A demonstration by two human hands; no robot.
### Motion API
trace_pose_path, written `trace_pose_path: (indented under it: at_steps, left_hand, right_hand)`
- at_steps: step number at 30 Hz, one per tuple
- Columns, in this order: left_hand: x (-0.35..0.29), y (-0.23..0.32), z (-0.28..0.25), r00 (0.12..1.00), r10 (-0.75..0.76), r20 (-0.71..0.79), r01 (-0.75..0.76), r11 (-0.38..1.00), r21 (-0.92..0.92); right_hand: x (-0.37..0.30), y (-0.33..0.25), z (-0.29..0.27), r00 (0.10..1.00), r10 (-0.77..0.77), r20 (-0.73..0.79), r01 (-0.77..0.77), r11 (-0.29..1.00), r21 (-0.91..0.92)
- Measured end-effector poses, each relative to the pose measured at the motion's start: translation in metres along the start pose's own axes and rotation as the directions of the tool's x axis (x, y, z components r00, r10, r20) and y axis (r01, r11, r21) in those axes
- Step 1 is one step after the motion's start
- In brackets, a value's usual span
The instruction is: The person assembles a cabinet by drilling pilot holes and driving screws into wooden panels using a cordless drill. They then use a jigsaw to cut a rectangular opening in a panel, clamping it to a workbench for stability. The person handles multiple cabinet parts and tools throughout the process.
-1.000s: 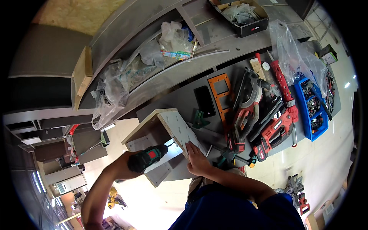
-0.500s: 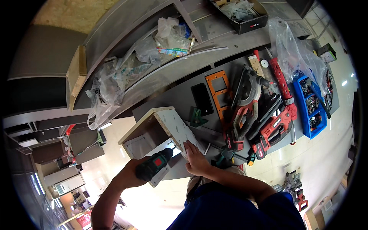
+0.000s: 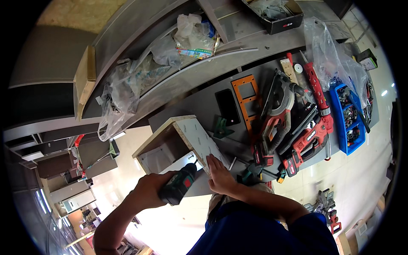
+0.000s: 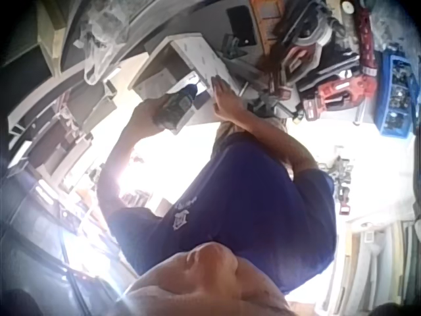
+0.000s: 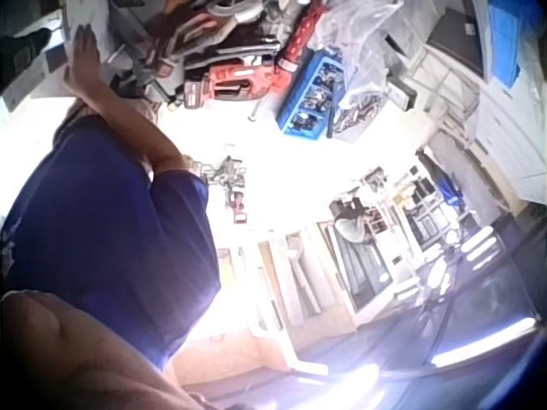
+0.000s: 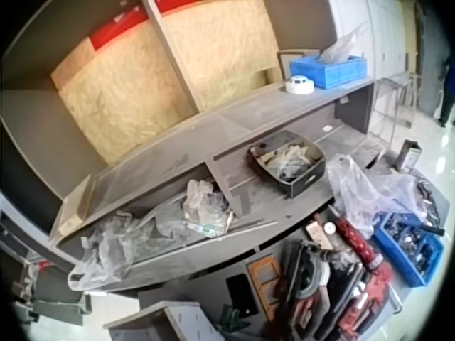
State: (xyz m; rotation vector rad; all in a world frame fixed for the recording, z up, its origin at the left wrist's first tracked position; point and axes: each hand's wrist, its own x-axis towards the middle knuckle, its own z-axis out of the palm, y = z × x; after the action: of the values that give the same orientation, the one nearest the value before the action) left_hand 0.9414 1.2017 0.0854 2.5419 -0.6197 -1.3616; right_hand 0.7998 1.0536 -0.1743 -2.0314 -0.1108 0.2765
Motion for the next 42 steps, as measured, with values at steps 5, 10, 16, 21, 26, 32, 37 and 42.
trace_pose_path:
  at_steps: [5, 10, 16, 21, 26, 32, 37, 42]
  left_hand:
    - [0.000, -0.022, -0.001, 0.999, -0.029, 0.040, 0.034, 0.992, -0.125]
    - [-0.001, -0.012, -0.006, 0.996, -0.043, 0.077, 0.049, 0.996, -0.076]
    - [0.002, -0.006, -0.013, 0.995, -0.042, 0.086, 0.048, 0.997, -0.063]
    - [-0.001, -0.020, -0.007, 0.993, -0.077, 0.092, 0.093, 0.979, -0.182]
    - [0.000, -0.011, -0.013, 0.995, -0.035, 0.091, 0.046, 0.992, -0.117]
    - [-0.007, -0.014, -0.010, 0.996, -0.057, 0.068, 0.070, 0.976, -0.204]
    - [-0.007, -0.017, -0.013, 0.995, -0.043, 0.089, 0.056, 0.988, -0.144]
    - [-0.013, -0.023, -0.007, 0.999, -0.018, 0.050, 0.032, 0.954, -0.298]
  right_hand:
    - [0.002, -0.006, -0.001, 1.000, -0.003, -0.007, 0.003, 1.000, 0.020]
    - [0.002, -0.006, -0.004, 1.000, -0.001, 0.022, 0.000, 0.998, 0.062]
    - [0.000, -0.005, -0.003, 0.998, 0.040, 0.049, -0.041, 0.999, 0.032]
    - [0.002, -0.008, -0.005, 0.999, 0.020, 0.049, -0.024, 0.997, 0.077]
    - [-0.001, -0.004, -0.005, 0.998, 0.033, 0.054, -0.036, 0.998, 0.046]
    - [0.000, -0.007, -0.005, 0.999, 0.019, 0.049, -0.022, 0.998, 0.062]
    - [0.001, -0.006, -0.006, 0.999, 0.016, 0.037, -0.018, 0.998, 0.062]
    - [0.000, -0.006, -0.002, 0.998, 0.034, 0.047, -0.037, 0.997, 0.068]
